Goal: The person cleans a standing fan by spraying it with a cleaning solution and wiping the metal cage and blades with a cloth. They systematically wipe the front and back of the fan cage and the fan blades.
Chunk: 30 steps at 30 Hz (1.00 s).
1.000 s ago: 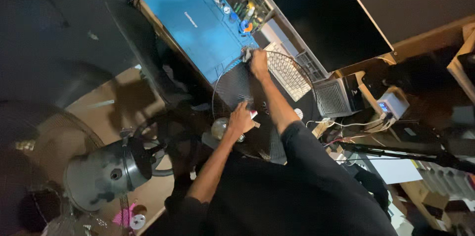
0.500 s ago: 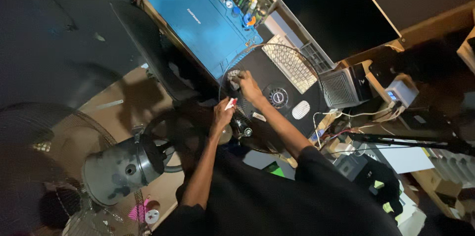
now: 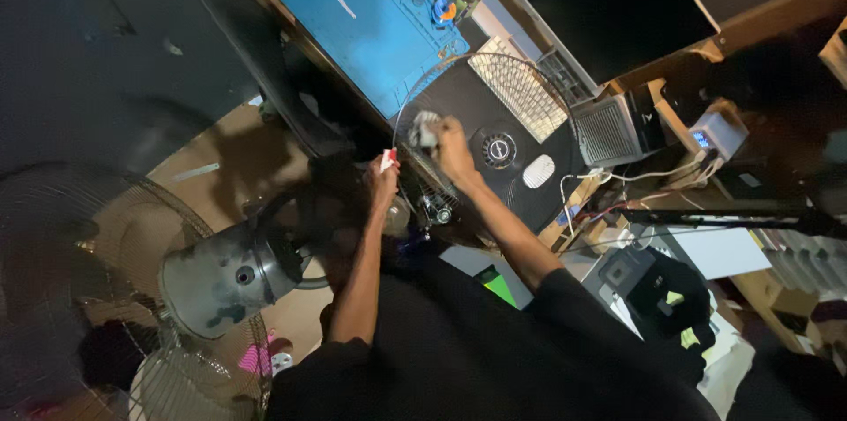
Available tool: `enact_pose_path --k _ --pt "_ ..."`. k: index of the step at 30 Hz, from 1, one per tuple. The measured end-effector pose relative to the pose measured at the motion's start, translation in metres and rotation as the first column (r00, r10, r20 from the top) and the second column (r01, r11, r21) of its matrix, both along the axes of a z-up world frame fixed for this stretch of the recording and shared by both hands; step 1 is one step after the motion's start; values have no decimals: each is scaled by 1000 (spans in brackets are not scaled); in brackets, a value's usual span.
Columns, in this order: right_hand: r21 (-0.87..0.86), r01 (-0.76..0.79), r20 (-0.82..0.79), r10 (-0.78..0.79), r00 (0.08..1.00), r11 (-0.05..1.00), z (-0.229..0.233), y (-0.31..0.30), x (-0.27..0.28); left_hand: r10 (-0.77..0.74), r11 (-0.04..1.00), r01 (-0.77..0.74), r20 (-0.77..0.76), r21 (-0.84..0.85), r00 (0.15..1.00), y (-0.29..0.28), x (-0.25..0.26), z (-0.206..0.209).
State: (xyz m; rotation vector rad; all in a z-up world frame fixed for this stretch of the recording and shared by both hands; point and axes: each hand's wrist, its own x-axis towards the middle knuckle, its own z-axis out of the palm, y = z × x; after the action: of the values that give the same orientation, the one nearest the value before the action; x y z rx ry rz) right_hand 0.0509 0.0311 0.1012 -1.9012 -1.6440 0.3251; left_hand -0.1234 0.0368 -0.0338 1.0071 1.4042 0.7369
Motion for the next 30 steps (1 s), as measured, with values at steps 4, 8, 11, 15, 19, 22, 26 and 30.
enact_pose_path --k 4,8,11,15,19,22,26,30 --pt "-307 96 -163 -151 975 947 -25 -10 -44 127 929 56 455 -367 882 2 -10 -14" --pt "-62 -304 411 302 860 951 -67 4 -59 290 850 30 514 -526 807 4 -18 -18" --pt "-304 -347 544 461 701 887 -89 10 -70 399 815 -11 547 -579 736 -7 -29 -20" --pt "-336 -115 -91 89 992 935 -65 16 -68 364 824 19 555 -567 747 -6 -41 -25" --pt "-326 217 -473 -357 806 920 -16 -42 -53 -33 949 201 557 -242 830 3 -38 -32" --pt "-176 146 -16 -151 988 973 -23 -92 -54 -236 950 309 525 -54 818 22 -19 -27" --pt "-128 -58 285 93 954 990 -72 -128 -83 -277 936 352 574 -20 770 20 1 -16" --pt "-219 -85 192 128 973 972 -91 -138 -92 -530 848 520 202 106 823 27 3 5"
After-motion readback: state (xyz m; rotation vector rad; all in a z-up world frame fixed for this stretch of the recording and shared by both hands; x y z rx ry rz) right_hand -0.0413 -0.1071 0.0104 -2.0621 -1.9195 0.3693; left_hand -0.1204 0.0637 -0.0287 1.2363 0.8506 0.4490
